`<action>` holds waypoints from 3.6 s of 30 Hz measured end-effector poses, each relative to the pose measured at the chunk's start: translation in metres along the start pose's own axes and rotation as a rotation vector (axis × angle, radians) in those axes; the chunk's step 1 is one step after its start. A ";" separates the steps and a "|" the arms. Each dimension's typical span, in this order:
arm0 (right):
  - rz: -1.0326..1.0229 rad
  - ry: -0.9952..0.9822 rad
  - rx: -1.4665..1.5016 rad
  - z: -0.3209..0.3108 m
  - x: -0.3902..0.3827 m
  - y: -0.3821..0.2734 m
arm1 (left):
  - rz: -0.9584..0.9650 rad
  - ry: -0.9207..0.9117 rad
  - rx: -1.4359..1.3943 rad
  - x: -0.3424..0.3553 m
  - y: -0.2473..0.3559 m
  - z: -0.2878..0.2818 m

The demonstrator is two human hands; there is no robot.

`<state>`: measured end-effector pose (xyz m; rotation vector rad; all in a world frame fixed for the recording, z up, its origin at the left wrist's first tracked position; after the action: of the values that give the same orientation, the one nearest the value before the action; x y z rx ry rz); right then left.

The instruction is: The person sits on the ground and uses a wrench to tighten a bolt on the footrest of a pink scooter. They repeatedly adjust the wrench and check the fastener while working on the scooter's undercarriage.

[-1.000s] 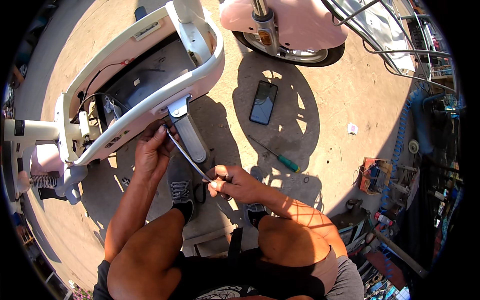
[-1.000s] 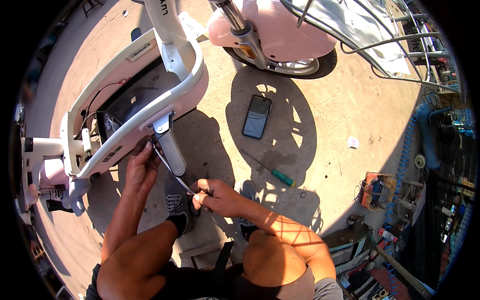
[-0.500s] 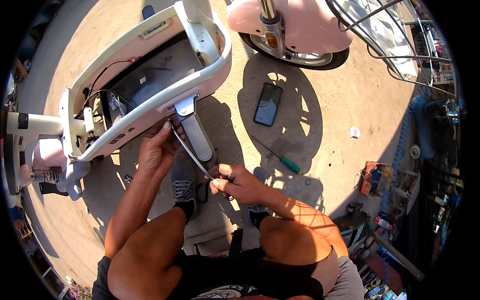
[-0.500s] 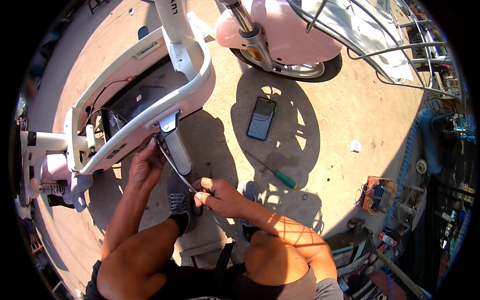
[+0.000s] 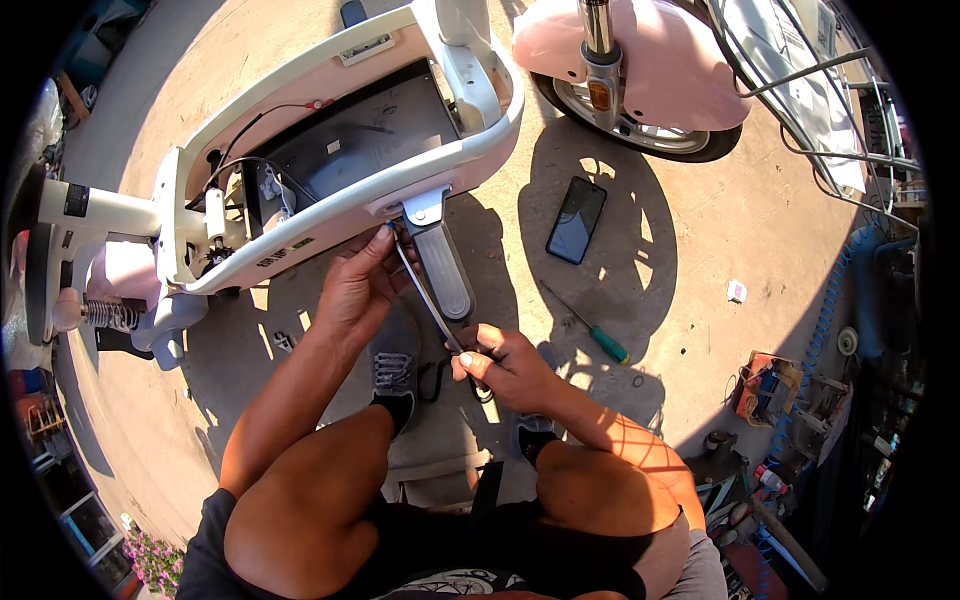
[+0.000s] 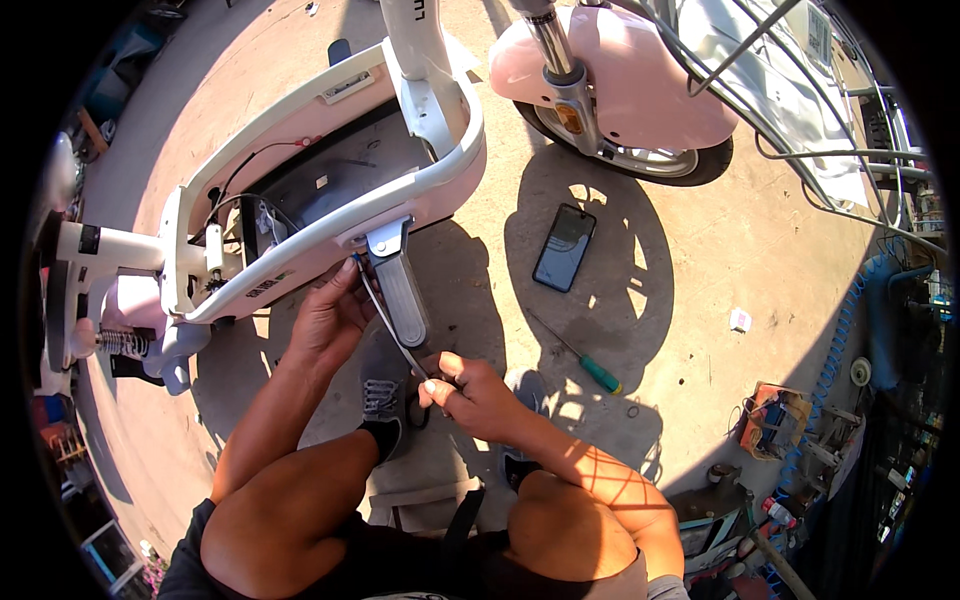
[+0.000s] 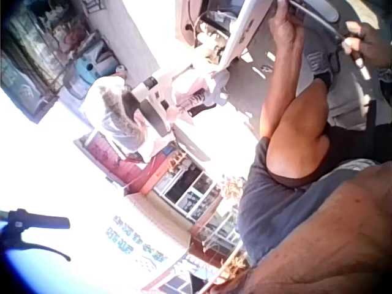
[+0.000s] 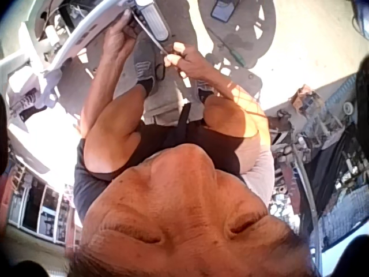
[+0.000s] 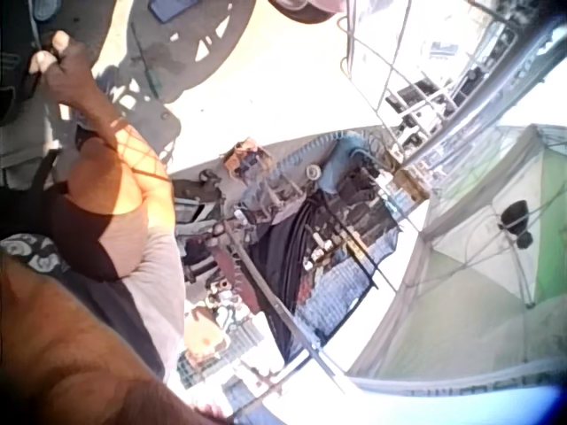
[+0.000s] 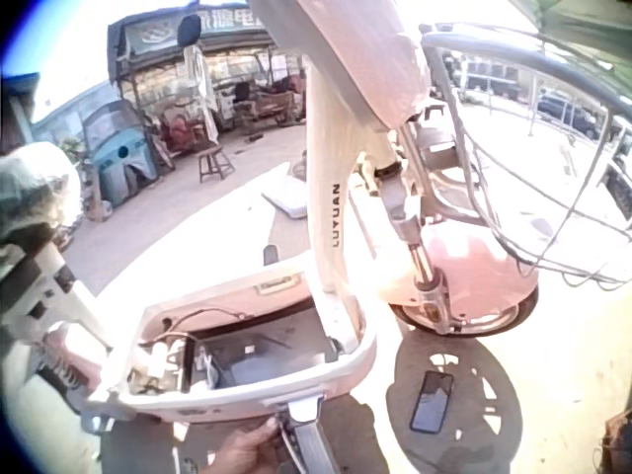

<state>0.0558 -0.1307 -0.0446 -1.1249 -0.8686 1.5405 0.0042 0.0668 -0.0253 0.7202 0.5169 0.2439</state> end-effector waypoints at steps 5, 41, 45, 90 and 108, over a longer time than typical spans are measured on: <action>-0.003 0.016 0.086 0.002 0.003 -0.007 | -0.013 0.009 0.003 0.001 0.001 0.001; -0.022 -0.183 1.038 0.013 0.023 0.019 | -0.020 0.075 -0.052 0.015 -0.013 -0.008; -0.023 -0.199 1.048 0.014 0.025 0.022 | 0.007 0.049 -0.006 0.014 -0.008 -0.001; -0.062 -0.166 0.329 0.027 0.025 -0.021 | 0.009 -0.007 0.197 0.005 -0.001 0.002; -0.008 -0.237 0.614 0.019 0.018 -0.029 | -0.018 -0.036 0.176 0.001 -0.003 0.003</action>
<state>0.0450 -0.1062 -0.0160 -0.5011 -0.4869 1.7882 0.0069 0.0637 -0.0259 0.8890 0.5146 0.1694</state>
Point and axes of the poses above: each hand's wrist, its own x-axis towards the middle knuckle, its own z-axis out of the palm, y = z × x, the point moved 5 cm from there along x, towards the middle knuckle, and after that the axes turned 15 degrees about -y, right-handed, at the moved point
